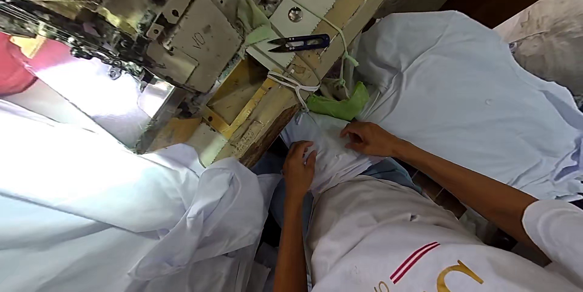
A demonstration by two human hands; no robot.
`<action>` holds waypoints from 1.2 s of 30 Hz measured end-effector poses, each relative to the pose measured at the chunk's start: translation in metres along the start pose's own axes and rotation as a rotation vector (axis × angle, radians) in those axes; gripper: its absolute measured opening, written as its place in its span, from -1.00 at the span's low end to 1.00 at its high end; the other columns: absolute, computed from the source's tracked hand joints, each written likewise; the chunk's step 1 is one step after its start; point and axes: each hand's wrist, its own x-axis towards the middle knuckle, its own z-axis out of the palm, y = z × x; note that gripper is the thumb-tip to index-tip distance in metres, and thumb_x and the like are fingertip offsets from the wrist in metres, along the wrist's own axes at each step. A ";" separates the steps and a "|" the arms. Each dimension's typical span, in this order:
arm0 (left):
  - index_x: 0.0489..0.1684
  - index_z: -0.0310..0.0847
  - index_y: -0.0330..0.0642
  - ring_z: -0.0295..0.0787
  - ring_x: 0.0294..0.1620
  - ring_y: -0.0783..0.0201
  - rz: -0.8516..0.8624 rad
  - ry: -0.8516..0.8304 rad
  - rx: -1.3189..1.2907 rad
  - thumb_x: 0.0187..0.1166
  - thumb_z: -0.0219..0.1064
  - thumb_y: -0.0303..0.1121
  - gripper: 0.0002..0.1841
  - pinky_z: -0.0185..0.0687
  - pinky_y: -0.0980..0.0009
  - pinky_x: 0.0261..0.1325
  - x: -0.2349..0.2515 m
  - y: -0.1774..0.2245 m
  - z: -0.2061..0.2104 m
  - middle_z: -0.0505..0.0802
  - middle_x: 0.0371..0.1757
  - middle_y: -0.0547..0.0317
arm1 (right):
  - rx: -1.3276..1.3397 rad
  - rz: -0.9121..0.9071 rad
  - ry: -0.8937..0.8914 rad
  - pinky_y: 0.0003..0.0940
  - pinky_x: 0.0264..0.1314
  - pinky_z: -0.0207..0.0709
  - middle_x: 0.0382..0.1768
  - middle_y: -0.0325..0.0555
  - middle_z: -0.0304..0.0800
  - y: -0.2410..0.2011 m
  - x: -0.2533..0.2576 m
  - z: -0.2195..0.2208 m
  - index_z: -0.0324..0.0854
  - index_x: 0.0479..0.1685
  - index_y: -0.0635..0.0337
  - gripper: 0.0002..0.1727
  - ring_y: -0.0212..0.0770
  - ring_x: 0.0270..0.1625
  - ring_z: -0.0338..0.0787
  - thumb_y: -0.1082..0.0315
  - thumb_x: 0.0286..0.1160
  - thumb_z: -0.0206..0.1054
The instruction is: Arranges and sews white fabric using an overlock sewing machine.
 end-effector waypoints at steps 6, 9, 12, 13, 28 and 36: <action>-0.11 0.84 -0.40 0.80 -0.02 0.03 0.160 -0.270 -0.005 0.48 0.47 -0.39 -0.78 0.69 0.12 0.14 -0.023 -0.005 0.017 0.85 -0.05 -0.16 | 0.043 -0.096 -0.059 0.06 0.28 0.59 0.04 0.16 0.79 0.001 -0.008 0.005 0.82 0.02 0.29 -0.73 0.12 0.17 0.75 0.47 0.34 0.53; -0.36 0.87 -0.38 0.80 -0.03 0.08 0.279 -0.253 -0.084 0.41 0.48 -0.44 -0.86 0.64 0.16 0.17 -0.036 -0.005 0.013 0.87 -0.16 -0.11 | 0.012 -0.083 -0.054 0.02 0.15 0.65 -0.10 0.13 0.82 -0.006 -0.009 0.003 0.84 -0.07 0.31 -0.83 0.07 0.03 0.81 0.51 0.40 0.46; -0.37 0.82 -0.43 0.82 -0.10 0.30 0.290 -0.020 -0.152 0.40 0.46 -0.48 -0.87 0.72 0.44 0.08 -0.034 -0.001 0.011 0.87 -0.21 -0.06 | -0.024 -0.112 -0.020 0.04 0.00 0.68 -0.24 0.07 0.86 -0.003 -0.004 0.003 0.86 -0.21 0.29 -0.90 0.02 -0.13 0.86 0.51 0.43 0.42; -0.32 0.82 -0.43 0.83 -0.07 0.26 0.270 0.043 -0.139 0.41 0.46 -0.48 -0.87 0.71 0.40 0.12 -0.031 0.001 0.011 0.88 -0.18 -0.08 | -0.027 -0.117 -0.017 0.07 -0.01 0.68 -0.26 0.07 0.87 -0.003 -0.002 0.002 0.85 -0.21 0.30 -0.88 0.04 -0.15 0.87 0.52 0.46 0.39; -0.30 0.85 -0.45 0.91 -0.05 -0.11 0.261 0.197 0.254 0.45 0.34 -0.61 -0.86 0.79 0.05 0.07 -0.020 -0.017 0.029 0.91 -0.08 -0.22 | -0.089 -0.050 -0.142 0.18 0.01 0.61 -0.26 0.16 0.86 -0.013 0.013 -0.011 0.73 -0.01 0.36 -0.78 0.16 -0.14 0.87 0.46 0.72 0.17; -0.19 0.80 -0.44 0.82 -0.04 -0.16 0.242 0.272 0.219 0.62 0.28 -0.52 -0.82 0.67 -0.05 0.09 -0.004 0.004 0.016 0.87 -0.13 -0.22 | -0.276 0.016 -0.176 0.17 -0.05 0.59 -0.29 0.15 0.80 -0.035 0.021 0.000 0.71 -0.02 0.34 -0.53 0.17 -0.14 0.83 0.01 0.60 0.40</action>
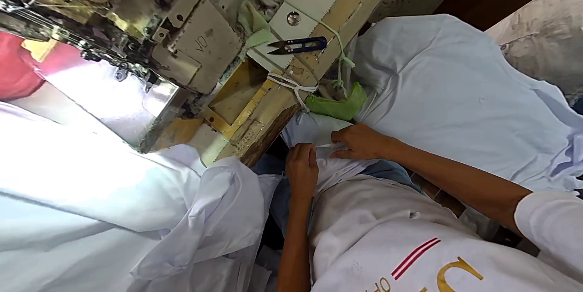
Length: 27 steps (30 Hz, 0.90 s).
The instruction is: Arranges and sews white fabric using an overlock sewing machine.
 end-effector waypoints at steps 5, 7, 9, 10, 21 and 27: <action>-0.37 0.81 -0.39 0.84 -0.23 -0.12 0.203 0.111 0.120 0.54 0.39 -0.44 -0.82 0.68 0.03 -0.09 0.001 0.003 -0.003 0.86 -0.35 -0.15 | -0.038 0.012 0.445 0.20 -0.28 0.69 -0.27 0.26 0.82 0.002 -0.001 0.017 0.76 -0.10 0.40 -0.86 0.27 -0.28 0.87 0.60 0.44 0.36; -0.39 0.81 -0.38 0.84 -0.25 -0.11 0.224 0.093 0.128 0.52 0.41 -0.43 -0.83 0.70 0.03 -0.08 -0.002 0.003 -0.004 0.86 -0.35 -0.13 | -0.004 0.017 0.549 0.18 -0.18 0.72 -0.19 0.28 0.83 0.001 -0.005 0.009 0.77 -0.12 0.42 -0.81 0.27 -0.21 0.88 0.70 0.41 0.29; -0.31 0.84 -0.38 0.83 -0.21 -0.14 0.207 0.063 0.116 0.51 0.41 -0.48 -0.87 0.70 0.00 -0.05 -0.004 0.001 -0.003 0.86 -0.32 -0.15 | 0.019 -0.005 0.551 0.16 -0.10 0.70 -0.26 0.28 0.82 -0.004 -0.004 0.002 0.75 -0.27 0.45 -0.83 0.28 -0.17 0.86 0.77 0.31 0.28; -0.28 0.86 -0.37 0.83 -0.19 -0.14 0.182 0.068 0.088 0.50 0.40 -0.52 -0.89 0.72 0.00 -0.04 -0.006 0.001 -0.003 0.85 -0.31 -0.15 | 0.016 -0.033 0.540 0.12 -0.09 0.68 -0.34 0.26 0.77 -0.005 0.000 0.001 0.72 -0.36 0.45 -0.85 0.27 -0.17 0.83 0.79 0.26 0.30; -0.11 0.69 -0.22 0.71 -0.22 0.61 -0.205 0.406 -0.962 0.71 0.12 -0.50 -0.82 0.71 0.55 -0.05 -0.049 0.037 -0.090 0.78 -0.25 0.41 | -0.255 -0.791 0.636 -0.30 -0.55 0.37 -0.53 -0.02 0.51 -0.109 0.020 -0.046 0.63 -0.43 0.24 -0.63 -0.10 -0.48 0.57 0.22 0.54 0.01; -0.21 0.71 -0.17 0.62 -0.32 0.79 0.099 0.454 -0.525 0.73 0.30 -0.22 -0.78 0.53 0.83 -0.19 -0.135 0.032 -0.173 0.78 -0.37 0.41 | 0.287 -0.761 0.120 -0.79 -0.10 0.44 -0.28 -0.09 0.69 -0.168 -0.004 -0.038 0.66 0.04 0.33 -0.66 -0.55 -0.24 0.59 0.21 0.81 0.12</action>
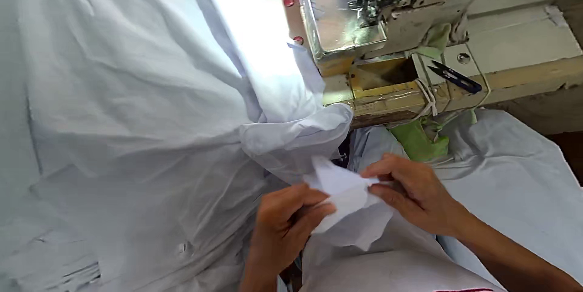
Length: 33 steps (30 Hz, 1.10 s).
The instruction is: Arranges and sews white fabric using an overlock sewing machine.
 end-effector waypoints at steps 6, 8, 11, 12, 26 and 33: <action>-0.16 0.72 -0.14 0.61 -0.28 0.72 -0.032 -0.052 0.204 0.73 0.29 -0.19 -0.78 0.47 0.82 -0.17 -0.015 0.014 -0.056 0.77 -0.33 0.33 | 0.440 0.119 -0.225 -0.85 -0.19 0.33 -0.38 -0.20 0.60 -0.011 0.030 0.033 0.64 -0.27 0.40 -0.68 -0.67 -0.30 0.49 0.27 0.73 0.24; -0.21 0.77 -0.14 0.61 -0.23 0.75 -0.042 -0.009 0.343 0.70 0.31 -0.20 -0.77 0.48 0.84 -0.12 0.001 0.005 -0.065 0.81 -0.23 0.32 | 0.330 0.119 -0.165 -0.86 -0.20 0.36 -0.40 -0.27 0.64 -0.015 0.052 0.026 0.70 -0.28 0.35 -0.71 -0.70 -0.30 0.52 0.27 0.68 0.29; -0.40 0.78 -0.23 0.74 -0.11 0.54 0.002 -0.027 0.548 0.54 0.36 -0.30 -0.80 0.63 0.63 -0.05 0.040 -0.018 -0.074 0.85 0.10 0.11 | -0.058 0.064 -0.093 -0.75 -0.29 0.44 -0.33 -0.26 0.69 -0.007 0.094 0.013 0.80 -0.35 0.16 -0.83 -0.58 -0.32 0.58 0.27 0.48 0.41; -0.43 0.76 -0.24 0.77 -0.10 0.42 -0.001 -0.070 0.591 0.50 0.39 -0.33 -0.82 0.67 0.50 -0.06 0.052 -0.028 -0.075 0.84 0.17 0.03 | -0.146 0.069 -0.107 -0.65 -0.32 0.43 -0.23 -0.19 0.72 0.001 0.108 0.010 0.81 -0.35 0.14 -0.85 -0.50 -0.32 0.59 0.27 0.44 0.45; -0.51 0.72 -0.29 0.71 -0.44 0.11 0.060 -0.175 0.844 0.51 0.35 -0.35 -0.77 0.61 0.20 -0.44 0.052 -0.042 -0.056 0.71 -0.39 0.03 | -0.309 -0.047 -0.127 -0.33 -0.31 0.65 -0.28 0.03 0.73 0.047 0.099 0.025 0.79 -0.35 0.30 -0.89 -0.17 -0.32 0.75 0.41 0.42 0.46; -0.25 0.67 -0.23 0.67 -0.18 0.10 0.424 0.182 0.950 0.71 0.28 -0.37 -0.85 0.54 0.36 -0.04 0.008 -0.019 -0.042 0.84 -0.12 -0.02 | -0.589 -0.664 0.380 -0.42 0.15 0.63 -0.12 0.04 0.77 0.060 0.060 0.049 0.63 -0.11 0.26 -0.93 -0.17 -0.16 0.74 0.45 0.70 0.26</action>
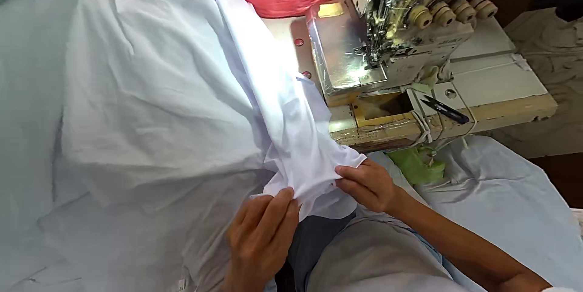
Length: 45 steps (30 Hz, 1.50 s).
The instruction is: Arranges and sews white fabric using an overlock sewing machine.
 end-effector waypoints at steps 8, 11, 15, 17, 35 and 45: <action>-0.24 0.59 -0.25 0.61 -0.19 0.09 0.101 0.165 0.106 0.69 0.28 -0.42 -0.89 0.51 0.38 -0.02 -0.008 -0.009 0.018 0.78 -0.12 -0.03 | -0.074 -0.099 0.047 -0.43 0.07 0.60 -0.17 0.01 0.80 0.015 0.012 0.007 0.64 -0.17 0.23 -0.88 -0.17 -0.23 0.72 0.42 0.72 0.23; -0.23 0.58 -0.23 0.62 -0.19 0.08 0.117 0.167 0.118 0.70 0.26 -0.43 -0.90 0.51 0.36 0.00 -0.005 -0.010 0.020 0.78 -0.12 -0.03 | -0.130 -0.118 0.055 -0.43 -0.03 0.60 -0.25 0.01 0.79 0.021 0.015 0.006 0.60 -0.22 0.22 -0.85 -0.17 -0.31 0.70 0.36 0.72 0.25; -0.22 0.51 -0.19 0.59 -0.21 0.10 0.125 0.184 0.128 0.70 0.24 -0.43 -0.92 0.48 0.36 -0.02 -0.002 -0.010 0.022 0.75 -0.14 0.00 | -0.163 -0.142 0.074 -0.42 -0.07 0.62 -0.32 -0.01 0.75 0.025 0.022 0.005 0.56 -0.29 0.21 -0.83 -0.17 -0.36 0.69 0.37 0.70 0.27; -0.21 0.50 -0.17 0.58 -0.22 0.11 0.121 0.195 0.126 0.70 0.23 -0.42 -0.93 0.48 0.37 -0.03 -0.001 -0.008 0.020 0.73 -0.16 0.02 | -0.158 -0.146 0.080 -0.42 -0.08 0.61 -0.33 0.00 0.73 0.024 0.027 0.003 0.53 -0.30 0.20 -0.84 -0.16 -0.37 0.67 0.40 0.70 0.26; -0.11 0.74 0.16 0.47 0.55 0.44 -0.500 0.348 -0.328 0.77 0.20 -0.12 -0.82 0.29 0.42 0.67 -0.037 0.018 0.022 0.74 0.21 0.56 | -0.139 -0.210 0.051 -0.37 0.06 0.58 -0.45 -0.06 0.63 -0.029 0.048 -0.018 0.62 -0.21 0.28 -0.90 -0.19 -0.38 0.59 0.52 0.66 0.22; 0.10 0.57 0.23 0.78 -0.03 0.65 -0.331 0.583 -0.483 0.87 0.01 -0.22 -0.81 0.73 0.47 0.27 0.023 0.013 -0.012 0.79 -0.12 0.70 | 0.082 0.063 0.185 -0.42 0.05 0.43 -0.50 -0.17 0.53 -0.051 0.078 -0.005 0.59 -0.27 0.17 -0.87 -0.23 -0.40 0.48 0.37 0.66 0.27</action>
